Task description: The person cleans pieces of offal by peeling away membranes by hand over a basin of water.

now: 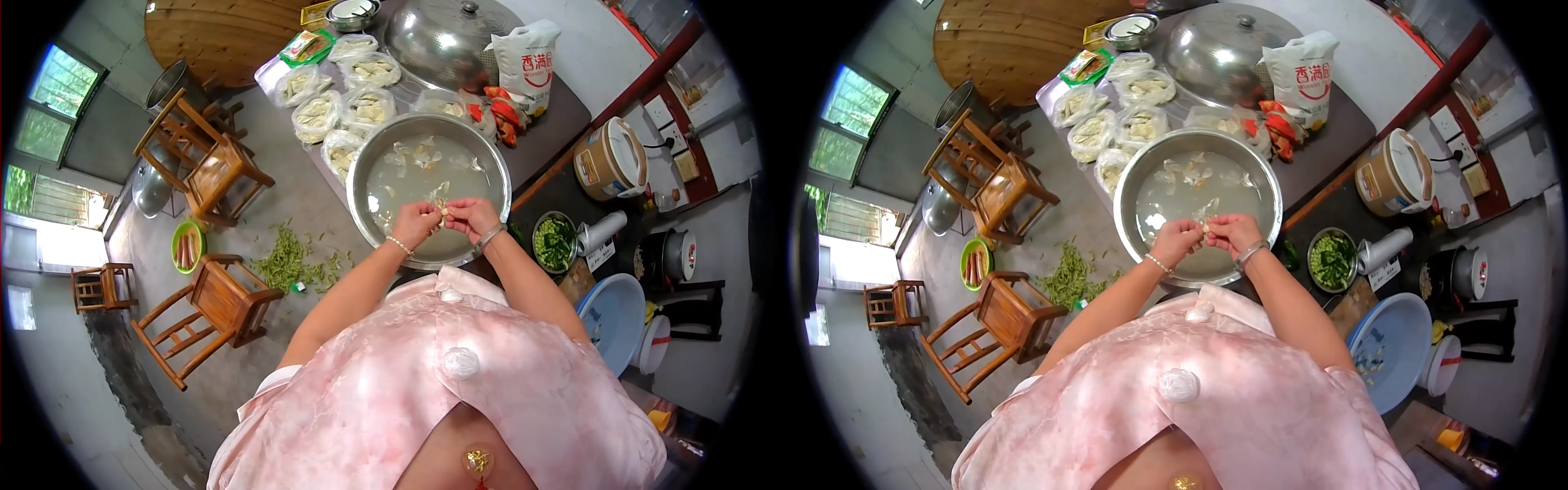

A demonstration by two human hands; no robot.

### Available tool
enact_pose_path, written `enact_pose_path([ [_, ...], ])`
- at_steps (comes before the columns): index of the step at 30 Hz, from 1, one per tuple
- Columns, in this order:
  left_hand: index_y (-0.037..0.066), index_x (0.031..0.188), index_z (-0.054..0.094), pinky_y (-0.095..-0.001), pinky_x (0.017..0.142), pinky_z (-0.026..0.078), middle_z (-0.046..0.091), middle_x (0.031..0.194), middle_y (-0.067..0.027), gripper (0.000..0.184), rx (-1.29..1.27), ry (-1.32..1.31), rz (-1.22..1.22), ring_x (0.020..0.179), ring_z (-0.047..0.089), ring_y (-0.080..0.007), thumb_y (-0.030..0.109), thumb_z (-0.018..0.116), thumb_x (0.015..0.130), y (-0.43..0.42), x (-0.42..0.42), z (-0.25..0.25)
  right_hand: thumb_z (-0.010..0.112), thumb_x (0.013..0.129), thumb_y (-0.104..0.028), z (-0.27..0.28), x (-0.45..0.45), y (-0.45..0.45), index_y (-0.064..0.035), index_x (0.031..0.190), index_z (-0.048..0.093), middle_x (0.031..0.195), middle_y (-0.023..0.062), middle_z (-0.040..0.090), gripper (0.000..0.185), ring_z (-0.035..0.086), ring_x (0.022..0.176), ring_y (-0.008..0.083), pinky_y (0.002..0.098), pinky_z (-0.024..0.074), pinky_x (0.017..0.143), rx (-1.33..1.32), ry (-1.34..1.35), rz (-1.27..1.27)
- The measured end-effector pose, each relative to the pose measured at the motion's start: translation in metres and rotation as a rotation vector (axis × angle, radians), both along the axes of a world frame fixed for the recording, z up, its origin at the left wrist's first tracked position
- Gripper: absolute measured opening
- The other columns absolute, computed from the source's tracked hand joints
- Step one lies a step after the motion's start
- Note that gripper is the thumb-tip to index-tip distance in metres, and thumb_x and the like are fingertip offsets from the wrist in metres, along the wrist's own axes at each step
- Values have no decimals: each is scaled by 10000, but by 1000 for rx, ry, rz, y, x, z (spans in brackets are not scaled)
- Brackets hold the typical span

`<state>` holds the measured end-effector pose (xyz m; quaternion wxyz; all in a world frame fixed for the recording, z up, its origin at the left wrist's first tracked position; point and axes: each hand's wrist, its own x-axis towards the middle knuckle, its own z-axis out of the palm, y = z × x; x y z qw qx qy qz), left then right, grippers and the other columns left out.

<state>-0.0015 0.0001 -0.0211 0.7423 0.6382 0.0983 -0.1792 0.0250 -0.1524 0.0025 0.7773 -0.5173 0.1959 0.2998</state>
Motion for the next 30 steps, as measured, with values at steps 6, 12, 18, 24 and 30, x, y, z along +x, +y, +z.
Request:
enact_pose_path([
  [6, 6, 737, 590, -196, 451, 379, 554, 607, -20, 105, -12, 41, 18, 505, 494, -72, 110, 576, 743, -3, 0, 2, 541, 751, 40, -3, 0, 1, 83, 853, 541, 725, 133, 575, 111, 566, 538, 168, 242, 513, 508, -38, -26, -37],
  [12, 5, 743, 573, -196, 436, 383, 559, 614, -31, 129, 262, -138, -25, 502, 500, -83, 125, 529, 760, -10, 9, -43, 522, 765, 33, -15, 3, -1, 72, 849, 542, 714, 122, 567, 95, 553, 535, 157, 247, 510, 512, 119, -44, -92],
  [18, 29, 739, 560, -208, 401, 370, 556, 610, -31, 114, -44, 68, 40, 474, 487, -86, 132, 525, 772, -15, 3, 2, 511, 791, -11, -7, -2, -6, 31, 881, 561, 751, 89, 580, 111, 570, 626, 133, 215, 485, 569, -56, -141, 28],
  [24, 29, 727, 554, -198, 399, 365, 555, 605, -17, 111, 6, 55, 42, 481, 485, -71, 130, 527, 765, -19, 2, 2, 518, 796, -21, 2, -8, -6, 41, 915, 568, 731, 83, 584, 144, 573, 630, 130, 231, 491, 570, -144, -247, 119],
  [30, 37, 746, 557, -186, 424, 375, 548, 618, -10, 130, 57, 59, -21, 495, 489, -65, 160, 522, 769, -20, 5, 3, 511, 807, -39, -10, -7, -19, 32, 939, 559, 762, 79, 583, 157, 565, 622, 137, 249, 492, 573, 74, -67, 32],
])
